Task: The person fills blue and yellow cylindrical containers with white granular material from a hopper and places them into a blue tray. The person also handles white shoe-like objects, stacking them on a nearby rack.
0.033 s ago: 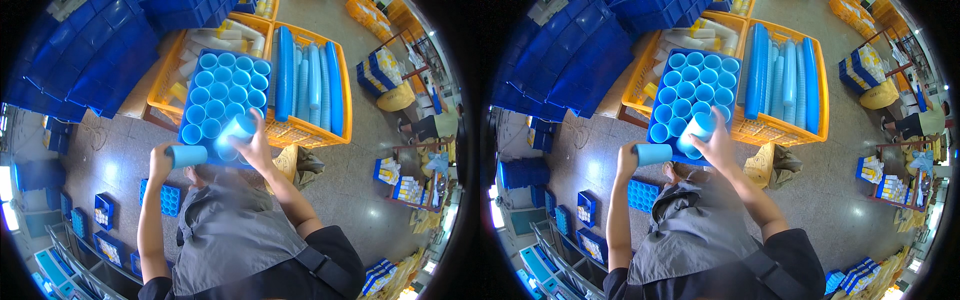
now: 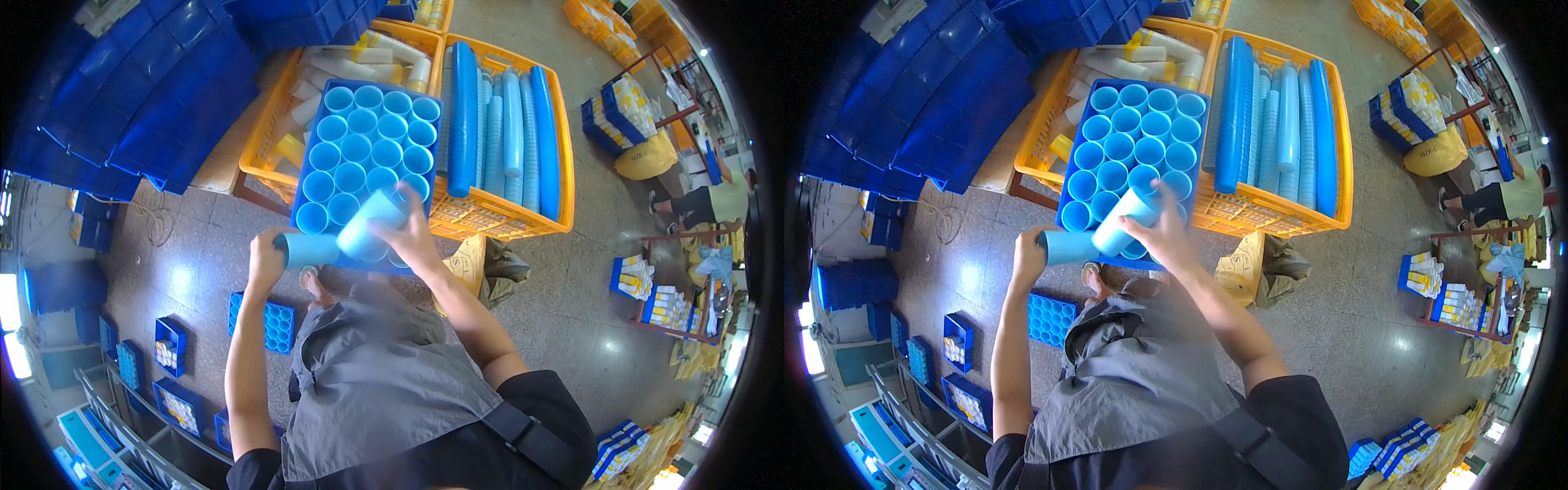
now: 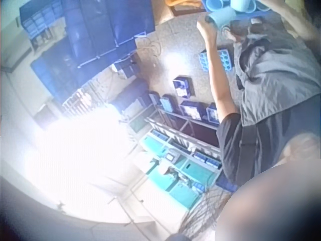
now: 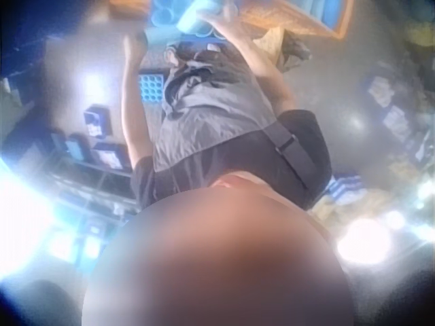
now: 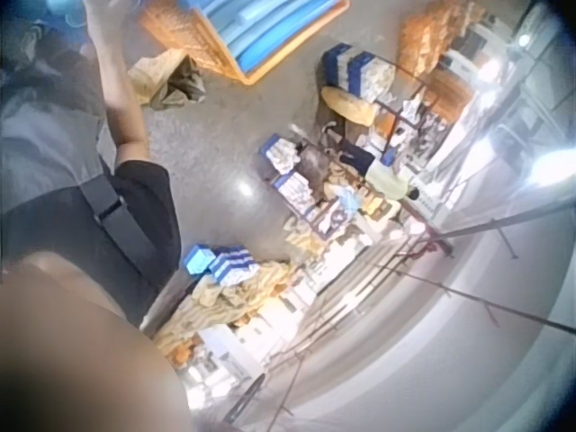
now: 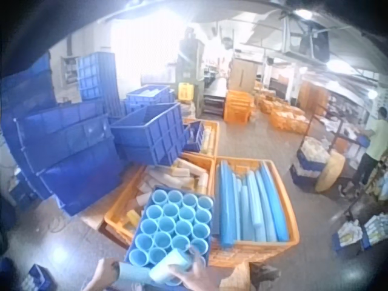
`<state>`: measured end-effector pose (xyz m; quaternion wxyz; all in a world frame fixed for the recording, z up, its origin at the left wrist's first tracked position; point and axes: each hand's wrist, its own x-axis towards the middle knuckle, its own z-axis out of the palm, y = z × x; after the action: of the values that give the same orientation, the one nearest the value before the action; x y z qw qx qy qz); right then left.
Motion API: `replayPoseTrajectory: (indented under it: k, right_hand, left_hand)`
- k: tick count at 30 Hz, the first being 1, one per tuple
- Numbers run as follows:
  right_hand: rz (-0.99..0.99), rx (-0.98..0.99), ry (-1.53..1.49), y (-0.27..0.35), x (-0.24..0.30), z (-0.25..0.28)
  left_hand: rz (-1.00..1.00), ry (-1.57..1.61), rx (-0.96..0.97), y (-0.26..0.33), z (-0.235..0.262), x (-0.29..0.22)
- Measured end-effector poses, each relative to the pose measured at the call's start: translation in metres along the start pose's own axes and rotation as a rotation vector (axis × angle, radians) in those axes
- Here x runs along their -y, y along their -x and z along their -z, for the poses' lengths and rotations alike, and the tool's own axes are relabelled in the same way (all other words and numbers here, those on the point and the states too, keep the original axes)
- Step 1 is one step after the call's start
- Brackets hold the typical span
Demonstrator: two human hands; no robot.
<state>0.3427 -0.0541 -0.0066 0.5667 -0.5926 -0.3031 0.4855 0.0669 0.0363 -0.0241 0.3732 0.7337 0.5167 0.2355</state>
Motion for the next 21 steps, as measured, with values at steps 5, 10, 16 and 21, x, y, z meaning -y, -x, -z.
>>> replayPoseTrajectory:
  k: [5,10,16,21]
  right_hand:
    - [0.648,0.133,0.566,0.000,-0.052,-0.021]
    - [0.879,0.163,0.759,0.037,-0.071,-0.081]
    - [1.090,0.363,1.305,0.048,-0.076,-0.181]
    - [0.914,-0.064,0.638,0.061,-0.069,-0.175]
  left_hand:
    - [-0.225,-0.686,0.003,-0.025,-0.032,0.009]
    - [-0.231,-0.205,-0.247,0.015,-0.003,-0.001]
    - [0.127,0.347,-0.120,0.069,0.030,0.105]
    - [-0.273,0.165,0.098,0.089,0.024,0.045]
